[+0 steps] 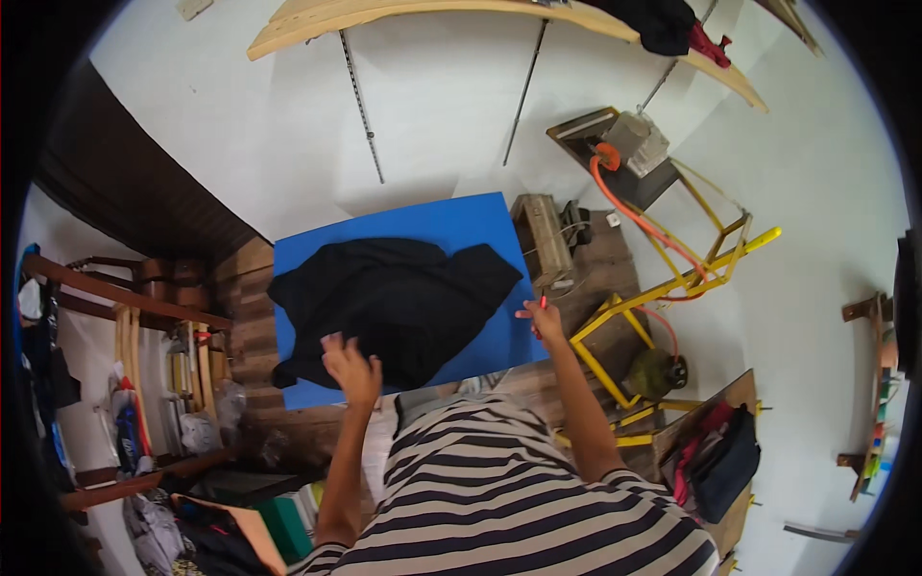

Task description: Marking and cutting black fabric pieces at a workbench.

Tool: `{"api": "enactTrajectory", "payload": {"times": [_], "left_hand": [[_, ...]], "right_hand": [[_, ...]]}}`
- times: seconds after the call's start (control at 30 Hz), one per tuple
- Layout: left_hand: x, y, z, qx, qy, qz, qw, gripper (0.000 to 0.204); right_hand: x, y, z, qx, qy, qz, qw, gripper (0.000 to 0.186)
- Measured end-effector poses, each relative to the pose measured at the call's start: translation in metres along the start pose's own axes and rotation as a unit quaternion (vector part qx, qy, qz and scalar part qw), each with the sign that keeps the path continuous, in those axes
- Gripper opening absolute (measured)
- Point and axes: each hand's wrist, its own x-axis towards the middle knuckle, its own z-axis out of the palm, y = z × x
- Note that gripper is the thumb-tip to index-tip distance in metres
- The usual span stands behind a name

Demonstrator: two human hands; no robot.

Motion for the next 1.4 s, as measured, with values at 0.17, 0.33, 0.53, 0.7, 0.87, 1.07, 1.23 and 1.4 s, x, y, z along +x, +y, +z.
{"api": "enactTrajectory", "payload": {"times": [0.17, 0.33, 0.53, 0.7, 0.87, 1.07, 1.23, 1.4], "left_hand": [[0.009, 0.088, 0.069, -0.121, -0.201, 0.190, 0.954, 0.060], [0.003, 0.107, 0.121, -0.103, -0.231, 0.239, 0.938, 0.051], [0.018, 0.033, 0.098, -0.201, -0.370, 0.120, 0.899, 0.028], [0.030, 0.014, 0.083, -0.341, -0.337, -0.097, 0.872, 0.023], [0.072, 0.023, 0.056, -0.312, -0.210, -0.124, 0.918, 0.018], [0.129, 0.034, 0.013, -0.550, -0.067, -0.125, 0.823, 0.004], [0.190, 0.033, -0.120, -0.570, -0.020, -0.022, 0.821, 0.014], [0.210, 0.062, -0.234, -0.632, -0.005, 0.060, 0.773, 0.009]], "right_hand": [[0.064, 0.002, 0.023, 0.010, 0.032, 0.010, 0.999, 0.024], [0.110, 0.034, 0.011, -0.086, 0.060, -0.154, 0.982, 0.036], [0.083, 0.028, 0.044, -0.094, 0.012, -0.112, 0.989, 0.024], [0.041, -0.008, 0.066, -0.094, 0.050, -0.166, 0.980, 0.023], [-0.015, -0.080, 0.089, -0.058, 0.031, -0.293, 0.954, 0.016], [-0.062, -0.141, 0.106, -0.100, 0.068, -0.436, 0.892, 0.013], [-0.123, -0.225, 0.086, 0.151, 0.056, -0.270, 0.949, 0.024], [-0.191, -0.278, 0.047, 0.156, -0.108, -0.254, 0.949, 0.025]]}}
